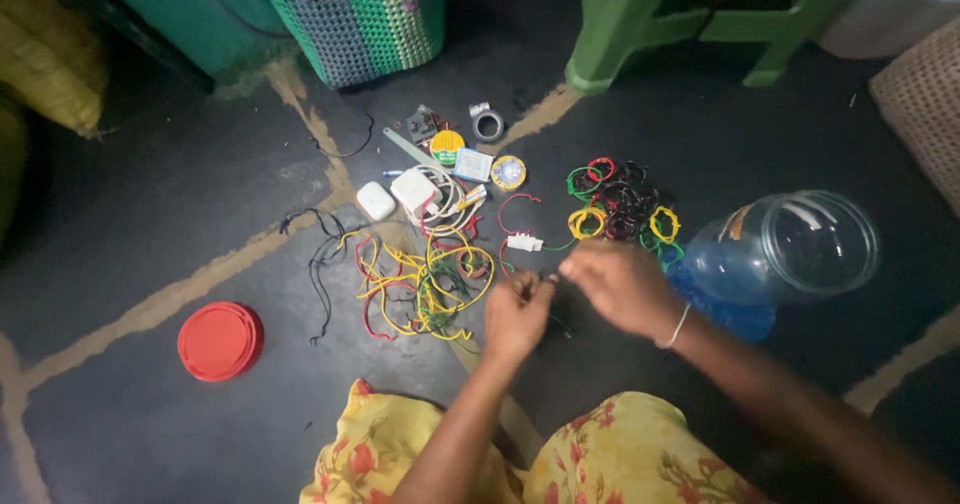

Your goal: The person sits on the floor and repairs electrical wires by stripping the insulation from the ends and twisting the exposed copper strands. They handle multiple wires of different colors, including red, green, and yellow, and use electrical tape to insulate the connections.

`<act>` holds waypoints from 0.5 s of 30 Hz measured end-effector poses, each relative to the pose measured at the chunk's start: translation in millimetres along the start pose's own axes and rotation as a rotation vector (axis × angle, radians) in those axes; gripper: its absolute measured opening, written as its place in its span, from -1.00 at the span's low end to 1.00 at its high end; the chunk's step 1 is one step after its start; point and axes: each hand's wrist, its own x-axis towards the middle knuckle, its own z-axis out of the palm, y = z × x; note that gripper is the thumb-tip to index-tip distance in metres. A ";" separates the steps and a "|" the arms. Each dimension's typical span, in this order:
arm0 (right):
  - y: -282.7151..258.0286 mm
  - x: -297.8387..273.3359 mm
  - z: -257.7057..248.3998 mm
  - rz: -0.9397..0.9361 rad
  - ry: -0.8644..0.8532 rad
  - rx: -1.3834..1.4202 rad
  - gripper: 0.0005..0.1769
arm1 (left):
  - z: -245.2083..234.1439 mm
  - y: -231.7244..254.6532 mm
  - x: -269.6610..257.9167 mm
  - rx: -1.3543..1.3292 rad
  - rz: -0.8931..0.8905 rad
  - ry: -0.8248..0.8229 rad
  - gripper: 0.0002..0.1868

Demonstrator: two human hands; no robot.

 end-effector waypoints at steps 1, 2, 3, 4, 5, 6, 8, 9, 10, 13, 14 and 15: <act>19.7 2.5 3.0 0.087 -0.006 0.025 -0.75 | -2.5 -1.3 -1.8 -0.099 0.046 -0.043 -0.71; 41.0 6.1 6.2 0.172 -0.009 0.048 -0.74 | -6.2 -2.0 -2.4 -0.197 0.098 -0.085 -0.78; 63.2 8.3 9.1 0.241 0.019 0.087 -0.72 | -10.9 -2.6 -1.3 -0.296 0.149 -0.127 -0.74; 86.0 8.8 11.5 0.313 0.043 0.127 -0.70 | -17.6 -4.0 2.2 -0.236 0.184 -0.072 -0.76; 109.0 10.4 12.6 0.364 0.060 0.095 -0.70 | -26.5 -6.2 8.3 -0.176 0.219 -0.018 -0.77; 129.7 10.8 14.1 0.415 0.077 0.062 -0.70 | -36.2 -9.4 14.6 -0.114 0.252 0.036 -0.78; 160.2 9.3 14.8 0.465 0.146 0.130 -0.70 | -57.4 -16.0 36.9 -0.024 0.171 0.172 -0.82; 167.8 11.3 16.5 0.489 0.180 0.163 -0.69 | -68.8 -20.0 49.7 0.069 0.220 0.256 -0.82; 170.4 14.0 17.2 0.464 0.206 0.112 -0.74 | -79.5 -24.6 63.1 0.160 0.269 0.337 -0.83; 153.8 23.0 5.7 0.292 0.312 -0.208 -0.60 | -104.8 -36.4 106.8 0.371 0.226 0.324 -0.77; 142.1 26.8 3.5 0.167 0.362 -0.426 -0.55 | -110.7 -40.2 118.8 0.454 0.190 0.321 -0.75; 129.0 33.9 6.3 0.037 0.407 -0.641 -0.50 | -114.7 -43.8 129.3 0.537 0.153 0.318 -0.73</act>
